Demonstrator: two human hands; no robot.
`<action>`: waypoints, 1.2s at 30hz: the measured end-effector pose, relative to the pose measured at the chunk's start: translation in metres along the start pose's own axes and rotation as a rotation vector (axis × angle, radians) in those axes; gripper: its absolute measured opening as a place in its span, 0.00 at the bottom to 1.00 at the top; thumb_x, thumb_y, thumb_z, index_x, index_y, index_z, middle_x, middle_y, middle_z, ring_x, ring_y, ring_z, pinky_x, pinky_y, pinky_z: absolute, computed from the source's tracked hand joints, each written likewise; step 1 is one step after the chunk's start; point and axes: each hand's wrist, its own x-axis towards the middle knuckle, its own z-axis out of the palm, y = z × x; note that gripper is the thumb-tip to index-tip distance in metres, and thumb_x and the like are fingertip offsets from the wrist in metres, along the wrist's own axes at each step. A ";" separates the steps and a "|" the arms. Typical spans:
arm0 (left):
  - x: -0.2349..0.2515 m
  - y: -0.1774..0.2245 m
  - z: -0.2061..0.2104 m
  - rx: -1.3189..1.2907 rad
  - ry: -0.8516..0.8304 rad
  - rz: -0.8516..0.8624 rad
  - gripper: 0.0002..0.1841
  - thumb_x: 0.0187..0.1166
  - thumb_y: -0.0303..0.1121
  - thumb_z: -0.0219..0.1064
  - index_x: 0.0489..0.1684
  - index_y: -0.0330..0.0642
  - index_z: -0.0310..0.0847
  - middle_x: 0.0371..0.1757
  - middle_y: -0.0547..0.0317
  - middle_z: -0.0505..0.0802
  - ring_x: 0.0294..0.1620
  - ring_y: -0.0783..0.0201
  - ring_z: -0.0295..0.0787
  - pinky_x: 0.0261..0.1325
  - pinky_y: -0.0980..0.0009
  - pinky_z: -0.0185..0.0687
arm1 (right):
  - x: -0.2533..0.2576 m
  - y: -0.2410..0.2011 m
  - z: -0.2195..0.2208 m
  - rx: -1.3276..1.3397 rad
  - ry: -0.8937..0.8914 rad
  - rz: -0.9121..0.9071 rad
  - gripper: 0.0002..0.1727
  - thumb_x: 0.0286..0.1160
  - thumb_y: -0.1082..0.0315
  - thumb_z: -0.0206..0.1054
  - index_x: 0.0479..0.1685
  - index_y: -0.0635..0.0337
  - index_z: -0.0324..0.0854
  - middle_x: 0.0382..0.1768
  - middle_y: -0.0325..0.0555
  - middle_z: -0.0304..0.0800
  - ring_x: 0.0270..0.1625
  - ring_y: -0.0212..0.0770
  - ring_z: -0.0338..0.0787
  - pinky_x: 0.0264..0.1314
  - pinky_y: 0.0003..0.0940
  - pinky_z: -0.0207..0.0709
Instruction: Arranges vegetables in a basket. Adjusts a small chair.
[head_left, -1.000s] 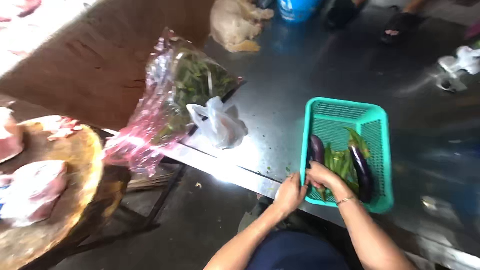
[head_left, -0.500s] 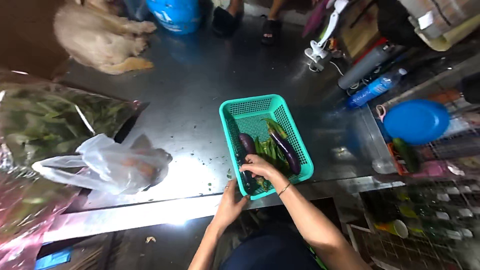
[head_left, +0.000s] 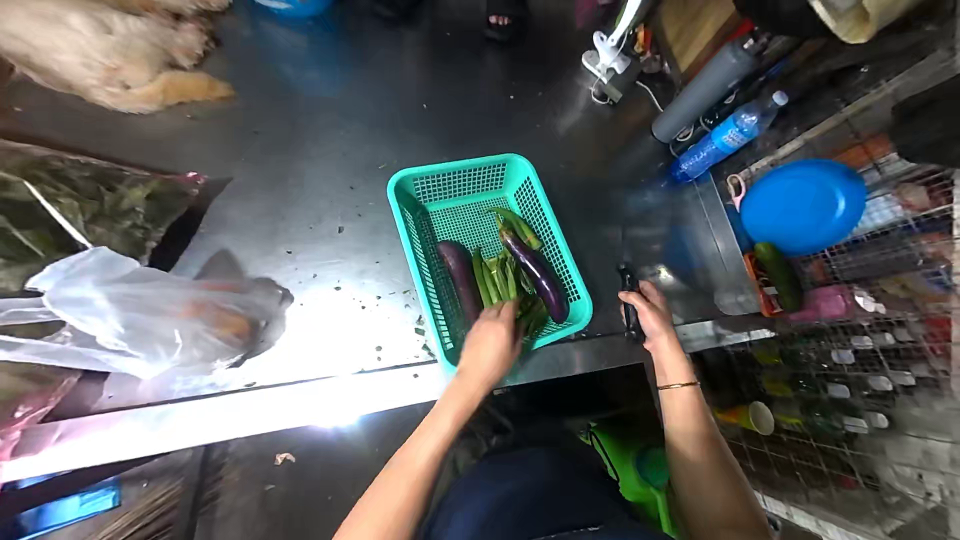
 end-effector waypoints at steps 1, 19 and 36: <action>0.019 0.018 0.009 -0.103 -0.088 -0.126 0.31 0.87 0.39 0.62 0.84 0.28 0.64 0.66 0.33 0.88 0.69 0.38 0.86 0.73 0.43 0.78 | 0.002 0.016 -0.007 -0.087 0.040 0.018 0.29 0.74 0.64 0.72 0.73 0.69 0.74 0.58 0.61 0.86 0.55 0.48 0.87 0.59 0.47 0.83; -0.047 -0.055 -0.034 -0.856 0.570 -0.235 0.35 0.76 0.35 0.53 0.90 0.65 0.60 0.57 0.59 0.90 0.36 0.67 0.86 0.37 0.66 0.86 | -0.001 0.009 -0.014 -0.700 0.062 -0.265 0.31 0.80 0.55 0.71 0.76 0.67 0.78 0.73 0.72 0.77 0.72 0.68 0.82 0.76 0.61 0.75; -0.050 -0.039 -0.005 -0.756 0.595 -0.364 0.43 0.73 0.46 0.71 0.92 0.55 0.53 0.68 0.51 0.86 0.57 0.62 0.90 0.58 0.62 0.88 | 0.024 -0.050 0.130 0.041 -0.438 -0.113 0.36 0.70 0.76 0.74 0.82 0.64 0.67 0.64 0.62 0.87 0.61 0.51 0.90 0.64 0.49 0.85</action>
